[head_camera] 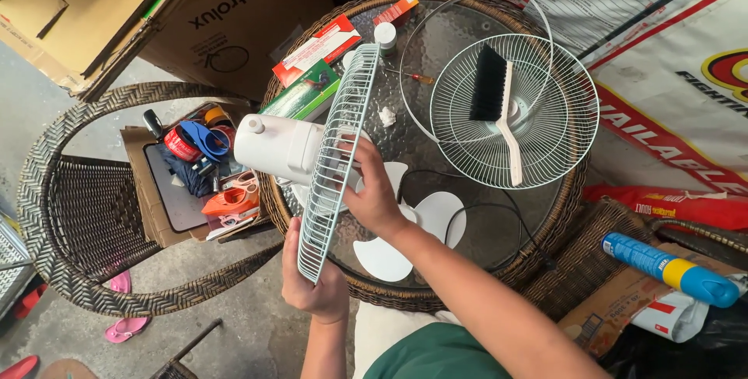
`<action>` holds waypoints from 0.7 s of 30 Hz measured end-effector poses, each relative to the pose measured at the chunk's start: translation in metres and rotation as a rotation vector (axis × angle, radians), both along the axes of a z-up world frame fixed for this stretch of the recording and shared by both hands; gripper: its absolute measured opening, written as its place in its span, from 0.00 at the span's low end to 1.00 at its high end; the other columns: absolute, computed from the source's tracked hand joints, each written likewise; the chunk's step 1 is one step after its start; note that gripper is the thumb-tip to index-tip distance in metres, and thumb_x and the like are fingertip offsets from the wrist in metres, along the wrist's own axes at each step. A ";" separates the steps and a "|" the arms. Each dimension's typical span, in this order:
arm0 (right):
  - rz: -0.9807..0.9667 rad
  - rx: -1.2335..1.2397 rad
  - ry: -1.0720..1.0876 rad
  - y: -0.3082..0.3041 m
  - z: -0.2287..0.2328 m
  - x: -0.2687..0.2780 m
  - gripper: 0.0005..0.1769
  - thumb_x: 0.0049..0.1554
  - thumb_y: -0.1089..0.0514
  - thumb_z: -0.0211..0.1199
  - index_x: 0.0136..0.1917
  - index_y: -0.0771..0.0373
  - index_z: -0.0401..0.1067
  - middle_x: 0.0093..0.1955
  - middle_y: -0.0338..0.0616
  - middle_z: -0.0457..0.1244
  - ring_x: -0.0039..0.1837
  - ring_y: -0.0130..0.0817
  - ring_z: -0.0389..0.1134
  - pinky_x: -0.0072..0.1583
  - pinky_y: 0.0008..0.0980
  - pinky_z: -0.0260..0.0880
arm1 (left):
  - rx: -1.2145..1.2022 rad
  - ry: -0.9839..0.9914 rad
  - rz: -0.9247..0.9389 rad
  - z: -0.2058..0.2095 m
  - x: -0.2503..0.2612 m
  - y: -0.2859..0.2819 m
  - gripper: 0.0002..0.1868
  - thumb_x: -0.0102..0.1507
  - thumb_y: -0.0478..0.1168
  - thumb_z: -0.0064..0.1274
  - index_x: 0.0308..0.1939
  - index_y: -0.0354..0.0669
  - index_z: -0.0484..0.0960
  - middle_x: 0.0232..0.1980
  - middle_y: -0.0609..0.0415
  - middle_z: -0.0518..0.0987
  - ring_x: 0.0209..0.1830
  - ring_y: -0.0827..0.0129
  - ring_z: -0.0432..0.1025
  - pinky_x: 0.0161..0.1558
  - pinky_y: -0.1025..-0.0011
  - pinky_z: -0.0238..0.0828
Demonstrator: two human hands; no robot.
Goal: The person is assembling a white electric fan, attaching the blade and the front grille.
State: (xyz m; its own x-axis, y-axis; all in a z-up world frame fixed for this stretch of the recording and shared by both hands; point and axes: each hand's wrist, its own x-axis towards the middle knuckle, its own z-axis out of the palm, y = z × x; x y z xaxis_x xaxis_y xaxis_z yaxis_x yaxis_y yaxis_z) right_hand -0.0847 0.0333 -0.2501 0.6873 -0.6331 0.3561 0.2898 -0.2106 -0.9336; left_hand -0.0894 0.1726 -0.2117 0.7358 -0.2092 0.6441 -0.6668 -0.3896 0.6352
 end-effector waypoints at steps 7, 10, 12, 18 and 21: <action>0.076 0.463 0.102 0.001 -0.014 -0.002 0.31 0.63 0.61 0.64 0.76 0.62 0.57 0.70 0.51 0.61 0.67 0.39 0.67 0.65 0.34 0.70 | -0.005 0.003 -0.006 0.000 0.001 0.002 0.18 0.66 0.19 0.45 0.60 0.21 0.72 0.58 0.31 0.79 0.61 0.45 0.78 0.65 0.56 0.76; 0.087 0.343 0.135 -0.004 -0.004 -0.003 0.28 0.61 0.61 0.67 0.72 0.64 0.62 0.68 0.51 0.62 0.67 0.39 0.69 0.69 0.36 0.71 | -0.015 0.005 -0.013 -0.001 0.000 0.001 0.18 0.65 0.19 0.44 0.60 0.21 0.72 0.58 0.30 0.79 0.61 0.45 0.77 0.66 0.55 0.76; -0.019 -0.163 0.007 -0.010 0.017 -0.008 0.29 0.56 0.64 0.69 0.68 0.63 0.63 0.71 0.53 0.58 0.76 0.46 0.59 0.74 0.43 0.61 | -0.023 0.002 -0.012 -0.002 0.000 0.001 0.18 0.66 0.18 0.44 0.60 0.22 0.72 0.58 0.30 0.79 0.62 0.45 0.77 0.66 0.55 0.75; 0.106 0.531 0.218 -0.001 -0.018 0.001 0.23 0.64 0.60 0.64 0.70 0.62 0.66 0.66 0.53 0.66 0.65 0.37 0.70 0.65 0.35 0.72 | -0.026 0.005 -0.010 -0.001 -0.001 -0.001 0.18 0.66 0.19 0.44 0.60 0.22 0.72 0.59 0.30 0.79 0.62 0.44 0.77 0.66 0.55 0.75; 0.079 0.355 0.104 -0.004 0.000 0.000 0.30 0.55 0.67 0.70 0.68 0.64 0.63 0.67 0.49 0.61 0.68 0.36 0.67 0.69 0.34 0.69 | -0.007 -0.007 0.001 -0.001 -0.001 0.000 0.17 0.66 0.19 0.45 0.60 0.22 0.72 0.58 0.30 0.79 0.62 0.44 0.77 0.65 0.55 0.76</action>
State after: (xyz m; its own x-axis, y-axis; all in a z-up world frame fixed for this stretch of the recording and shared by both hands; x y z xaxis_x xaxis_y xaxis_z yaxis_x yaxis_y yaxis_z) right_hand -0.0852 0.0297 -0.2497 0.7601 -0.6479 0.0499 0.1921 0.1507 -0.9697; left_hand -0.0901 0.1721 -0.2126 0.7313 -0.2036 0.6509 -0.6710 -0.3857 0.6333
